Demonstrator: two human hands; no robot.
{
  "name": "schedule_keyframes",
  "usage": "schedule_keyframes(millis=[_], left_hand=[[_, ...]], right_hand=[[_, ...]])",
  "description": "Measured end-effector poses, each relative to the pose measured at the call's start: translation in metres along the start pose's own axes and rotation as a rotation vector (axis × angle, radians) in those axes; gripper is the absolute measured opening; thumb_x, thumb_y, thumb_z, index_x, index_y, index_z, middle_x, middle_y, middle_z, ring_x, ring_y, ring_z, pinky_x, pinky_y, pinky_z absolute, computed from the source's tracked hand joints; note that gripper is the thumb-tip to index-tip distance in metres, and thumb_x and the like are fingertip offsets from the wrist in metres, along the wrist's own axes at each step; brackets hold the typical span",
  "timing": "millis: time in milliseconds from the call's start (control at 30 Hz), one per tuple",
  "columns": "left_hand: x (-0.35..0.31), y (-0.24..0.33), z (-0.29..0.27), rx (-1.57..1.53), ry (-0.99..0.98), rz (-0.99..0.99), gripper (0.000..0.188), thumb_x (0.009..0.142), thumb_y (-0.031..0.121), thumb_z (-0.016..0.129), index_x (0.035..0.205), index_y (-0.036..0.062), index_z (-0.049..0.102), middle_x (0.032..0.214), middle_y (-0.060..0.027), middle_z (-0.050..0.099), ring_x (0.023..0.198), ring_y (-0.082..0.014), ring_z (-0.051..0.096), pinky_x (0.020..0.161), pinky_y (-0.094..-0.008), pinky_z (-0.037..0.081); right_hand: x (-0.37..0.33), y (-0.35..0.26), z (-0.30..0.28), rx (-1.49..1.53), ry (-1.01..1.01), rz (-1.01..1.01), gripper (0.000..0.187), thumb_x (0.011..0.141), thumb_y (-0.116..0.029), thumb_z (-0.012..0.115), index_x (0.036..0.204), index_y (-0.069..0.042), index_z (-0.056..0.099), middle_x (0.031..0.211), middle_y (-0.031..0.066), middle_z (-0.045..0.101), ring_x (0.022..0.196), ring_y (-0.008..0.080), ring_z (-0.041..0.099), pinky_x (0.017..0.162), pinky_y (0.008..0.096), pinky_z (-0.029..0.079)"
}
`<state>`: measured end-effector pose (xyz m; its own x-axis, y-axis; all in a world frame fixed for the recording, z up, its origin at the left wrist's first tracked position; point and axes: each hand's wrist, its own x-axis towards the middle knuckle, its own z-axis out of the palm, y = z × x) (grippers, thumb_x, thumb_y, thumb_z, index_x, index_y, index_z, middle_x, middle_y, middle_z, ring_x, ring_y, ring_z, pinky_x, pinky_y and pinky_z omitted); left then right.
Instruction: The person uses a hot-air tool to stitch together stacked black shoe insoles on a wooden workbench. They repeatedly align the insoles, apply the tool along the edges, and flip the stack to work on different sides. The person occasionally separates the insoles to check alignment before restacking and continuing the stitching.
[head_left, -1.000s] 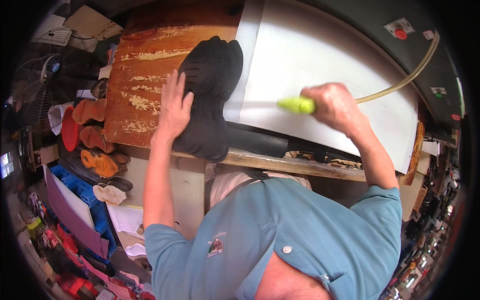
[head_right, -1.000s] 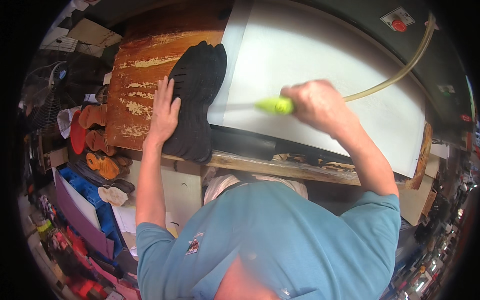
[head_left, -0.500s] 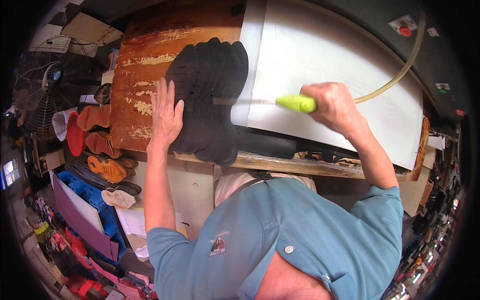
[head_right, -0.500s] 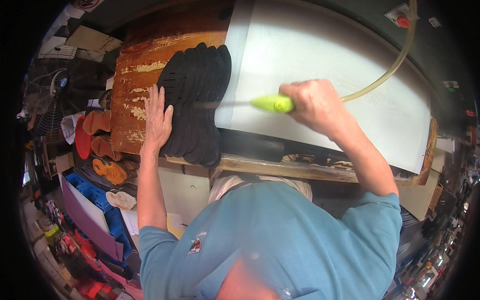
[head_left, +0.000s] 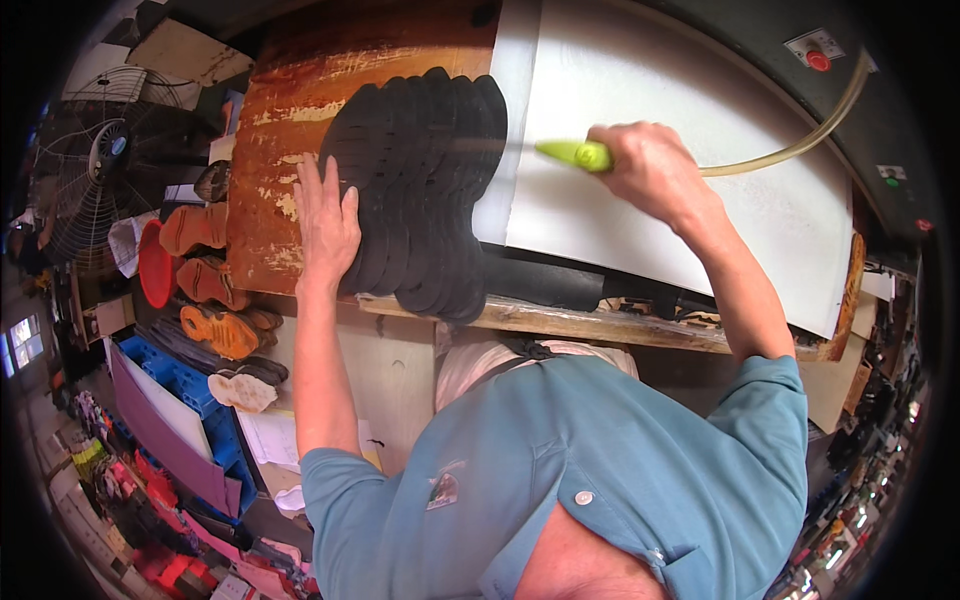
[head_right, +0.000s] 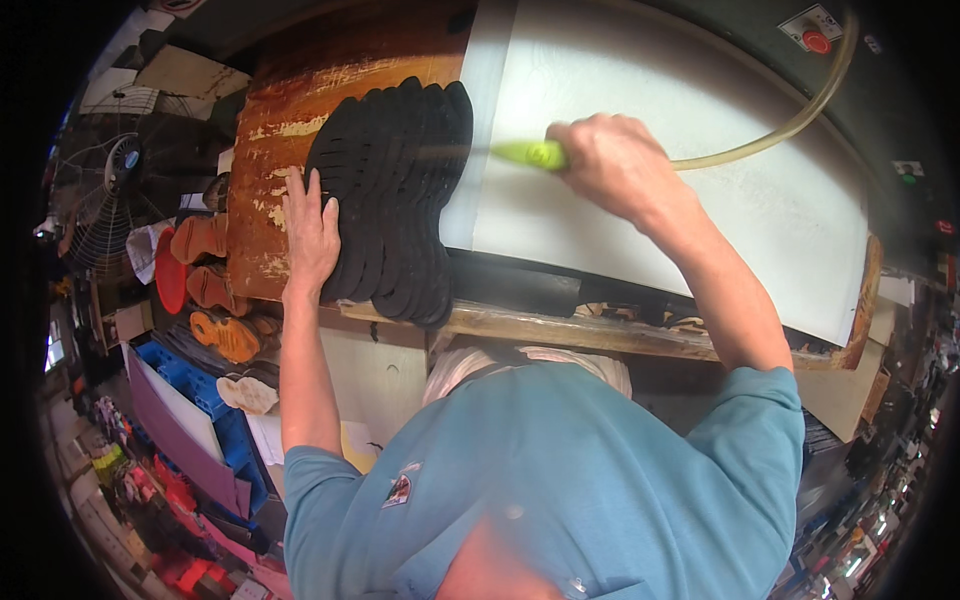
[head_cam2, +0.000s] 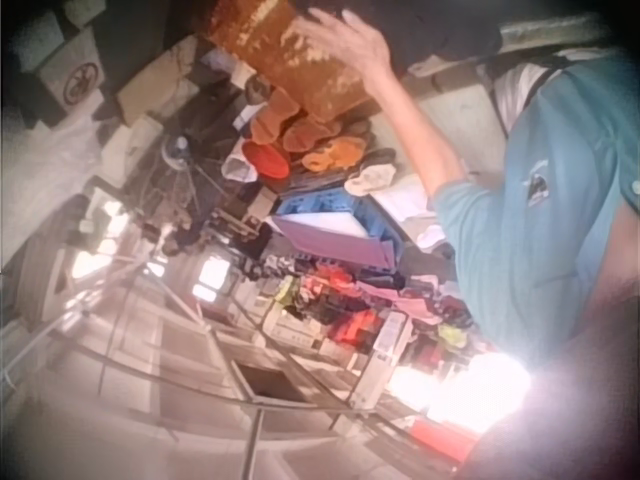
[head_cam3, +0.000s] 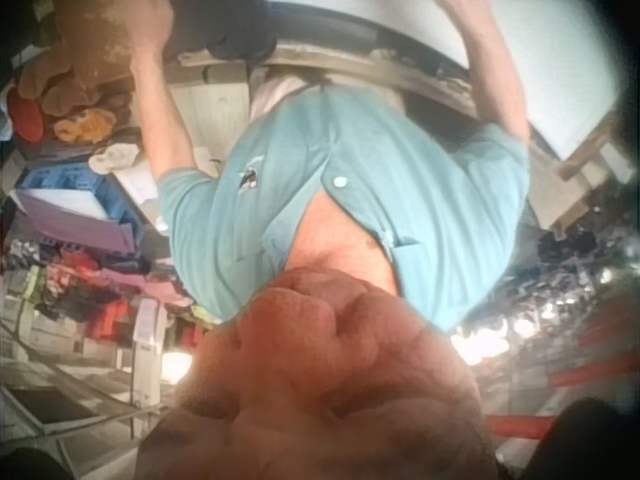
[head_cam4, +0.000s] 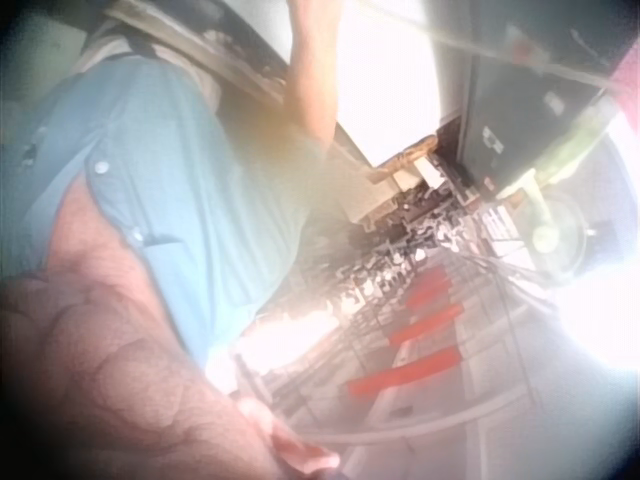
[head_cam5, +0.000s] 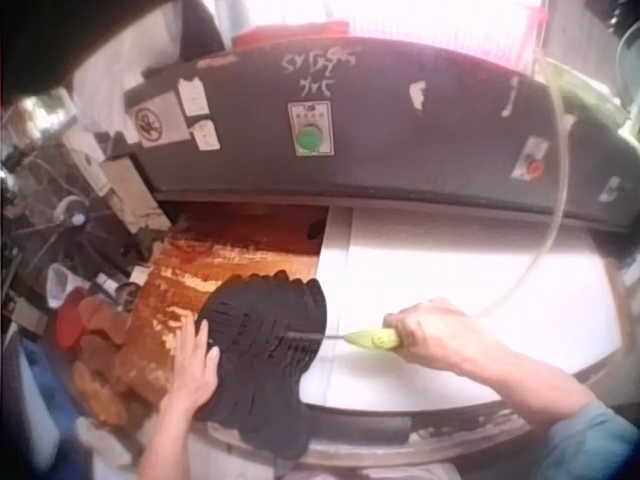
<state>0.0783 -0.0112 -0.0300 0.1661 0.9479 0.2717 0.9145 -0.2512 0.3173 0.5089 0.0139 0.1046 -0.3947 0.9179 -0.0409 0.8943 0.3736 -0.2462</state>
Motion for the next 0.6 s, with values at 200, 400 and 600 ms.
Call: schedule_keyframes(millis=[200, 400, 600], left_hand=[[0.002, -0.024, -0.01, 0.021, -0.037, -0.071, 0.056, 0.114, 0.022, 0.049, 0.164, -0.0019, 0.04, 0.173, -0.0281, 0.032, 0.162, -0.0498, 0.024, 0.132, -0.0593, 0.021], [-0.001, -0.029, -0.009, 0.029, -0.023, -0.092, 0.057, 0.115, 0.027, 0.049, 0.164, 0.0, 0.042, 0.174, -0.0277, 0.032, 0.162, -0.049, 0.024, 0.132, -0.0589, 0.019], [0.002, -0.043, -0.014, 0.09, -0.002, -0.131, 0.057, 0.112, 0.02, 0.053, 0.162, -0.0046, 0.042, 0.173, -0.0287, 0.032, 0.161, -0.0496, 0.027, 0.131, -0.0578, 0.024]], right_hand=[[0.002, -0.012, 0.006, 0.049, -0.029, -0.135, 0.017, 0.085, -0.013, 0.085, 0.094, -0.005, 0.073, 0.085, 0.0147, 0.075, 0.079, 0.0375, 0.075, 0.071, 0.0479, 0.059], [0.019, -0.014, 0.009, 0.002, -0.008, 0.01, 0.017, 0.093, -0.021, 0.08, 0.093, -0.005, 0.074, 0.08, 0.0151, 0.076, 0.076, 0.0347, 0.076, 0.072, 0.0477, 0.062], [0.03, -0.024, 0.019, 0.145, 0.067, -0.214, 0.018, 0.094, -0.022, 0.078, 0.092, -0.005, 0.075, 0.077, 0.0201, 0.073, 0.072, 0.0415, 0.072, 0.068, 0.0502, 0.059]])
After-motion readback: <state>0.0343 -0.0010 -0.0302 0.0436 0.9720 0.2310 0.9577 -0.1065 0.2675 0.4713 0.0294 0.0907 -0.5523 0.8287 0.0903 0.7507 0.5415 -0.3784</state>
